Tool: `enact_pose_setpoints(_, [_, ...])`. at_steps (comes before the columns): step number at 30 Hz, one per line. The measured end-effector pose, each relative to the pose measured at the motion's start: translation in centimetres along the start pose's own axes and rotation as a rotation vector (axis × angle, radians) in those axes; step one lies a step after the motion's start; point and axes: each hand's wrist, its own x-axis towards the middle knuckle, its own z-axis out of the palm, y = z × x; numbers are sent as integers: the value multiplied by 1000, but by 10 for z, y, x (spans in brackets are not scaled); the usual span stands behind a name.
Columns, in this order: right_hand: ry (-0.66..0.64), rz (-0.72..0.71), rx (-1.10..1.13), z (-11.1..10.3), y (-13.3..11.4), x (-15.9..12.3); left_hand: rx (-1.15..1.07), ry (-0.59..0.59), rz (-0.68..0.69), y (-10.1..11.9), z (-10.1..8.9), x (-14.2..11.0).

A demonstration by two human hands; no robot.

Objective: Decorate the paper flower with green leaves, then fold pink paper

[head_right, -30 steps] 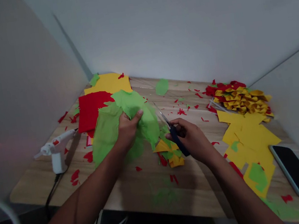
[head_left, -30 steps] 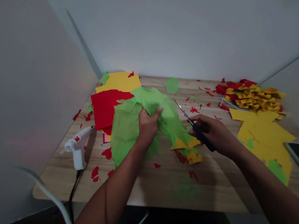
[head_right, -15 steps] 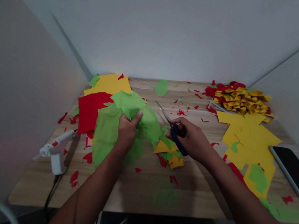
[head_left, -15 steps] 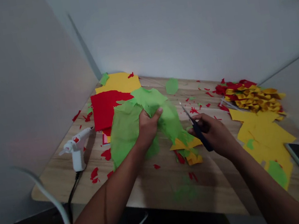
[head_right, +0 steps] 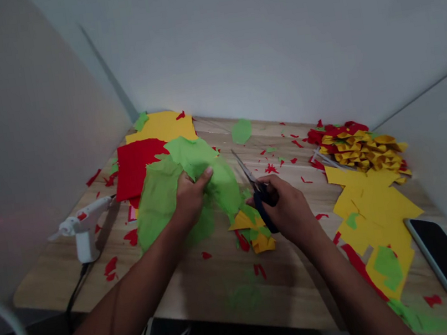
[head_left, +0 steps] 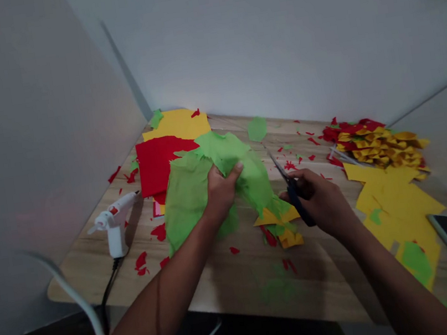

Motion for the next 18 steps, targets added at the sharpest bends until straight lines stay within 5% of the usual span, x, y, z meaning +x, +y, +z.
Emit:
enact_pose_setpoints(7, [-85,-94,-37,-7,-7,-3,-49,-28,-52,0,1,-3])
enact_pose_setpoints(12, [-23,14,3,4,2,-1,-23,2,-34,3,1,-3])
enact_pose_setpoints(18, [-150,-25,101,-7,-5,-3,-68,-10,-40,0,1,-2])
